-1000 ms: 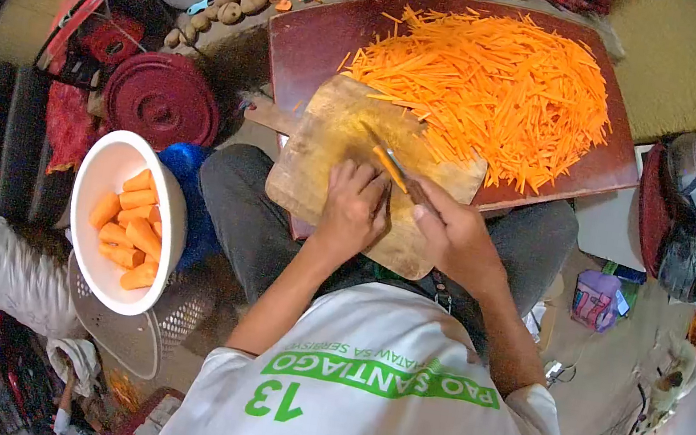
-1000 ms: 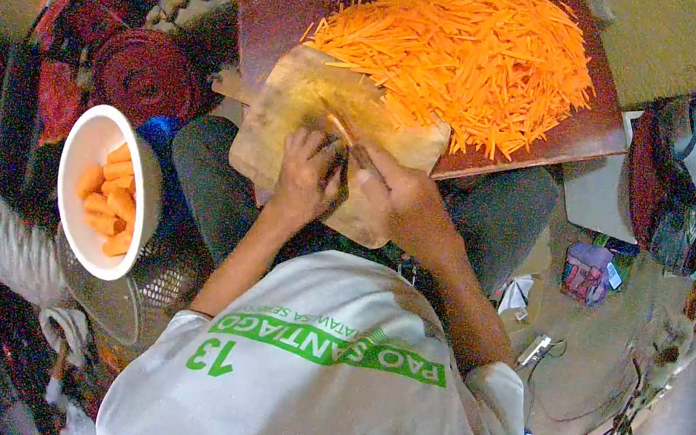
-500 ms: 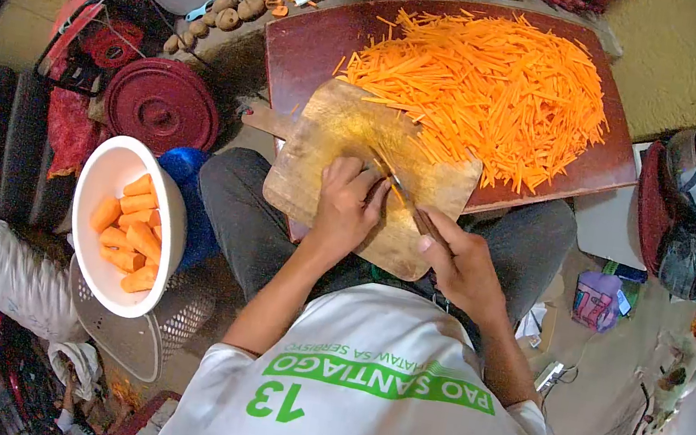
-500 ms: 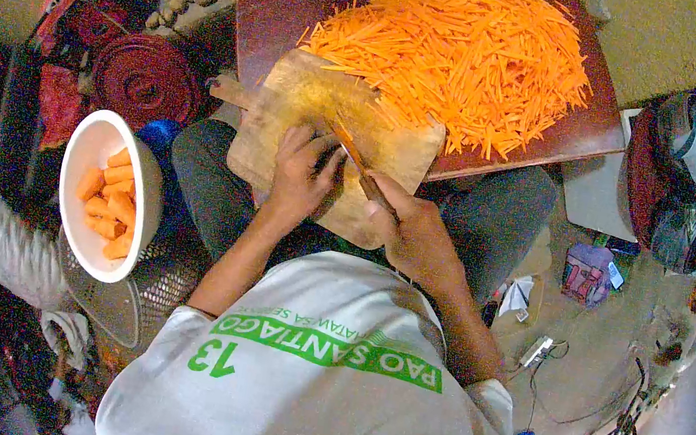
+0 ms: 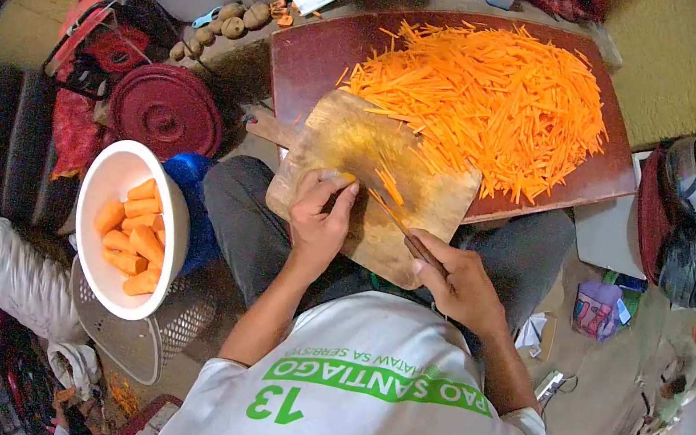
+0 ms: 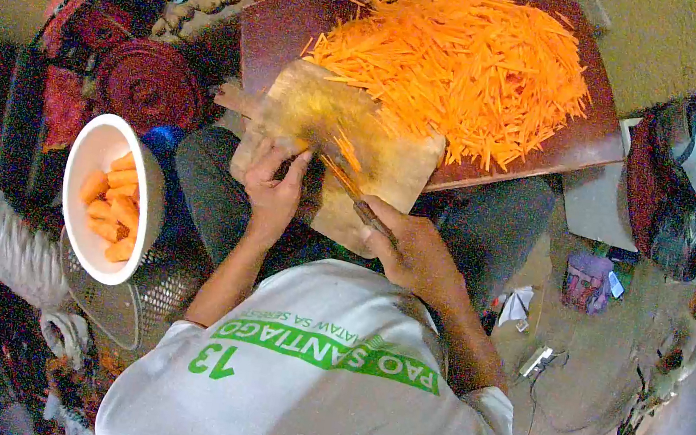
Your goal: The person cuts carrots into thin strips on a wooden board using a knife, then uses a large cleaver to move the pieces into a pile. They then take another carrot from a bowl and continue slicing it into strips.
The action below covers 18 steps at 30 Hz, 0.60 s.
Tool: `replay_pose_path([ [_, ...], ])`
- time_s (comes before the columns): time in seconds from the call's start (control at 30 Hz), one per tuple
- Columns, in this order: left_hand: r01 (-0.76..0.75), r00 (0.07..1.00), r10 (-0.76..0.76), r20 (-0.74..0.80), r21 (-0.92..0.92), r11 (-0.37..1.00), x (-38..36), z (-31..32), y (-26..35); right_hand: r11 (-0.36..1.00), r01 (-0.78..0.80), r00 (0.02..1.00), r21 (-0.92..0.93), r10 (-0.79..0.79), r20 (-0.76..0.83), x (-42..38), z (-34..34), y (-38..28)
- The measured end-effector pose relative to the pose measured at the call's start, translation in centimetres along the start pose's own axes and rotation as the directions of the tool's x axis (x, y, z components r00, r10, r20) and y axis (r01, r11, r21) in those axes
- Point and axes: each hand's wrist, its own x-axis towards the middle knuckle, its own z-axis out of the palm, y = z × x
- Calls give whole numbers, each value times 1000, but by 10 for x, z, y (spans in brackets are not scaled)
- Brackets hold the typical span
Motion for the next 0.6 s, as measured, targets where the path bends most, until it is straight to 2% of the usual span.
replay_pose_path([
  [0.1,0,998,-3,62,35,999,-2,-5,0,999,41,999,-36,-42,-32,11,-11,3],
  [0.13,-5,997,1,82,49,999,-2,-5,-1,1000,10,999,16,-9,-50,18,-16,4],
  [0.23,-82,984,62,164,113,990,-1,-6,-6,997,-45,999,-58,46,21,42,-43,20],
  [0.27,-102,980,84,178,94,990,-3,-4,-11,999,25,998,-21,-27,-55,50,-44,29],
  [0.37,-179,972,153,181,140,974,0,-5,-12,991,-36,998,-127,30,-46,72,-67,33],
  [0.4,-147,971,109,211,175,974,-1,-9,-8,993,-52,997,-102,45,-66,78,-72,32],
  [0.5,-164,961,126,245,141,976,-2,-12,-10,994,-111,985,-14,108,-133,86,-82,31],
  [0.6,-137,960,89,266,168,976,-3,-11,-17,998,-14,981,-58,2,-195,77,-78,20],
])
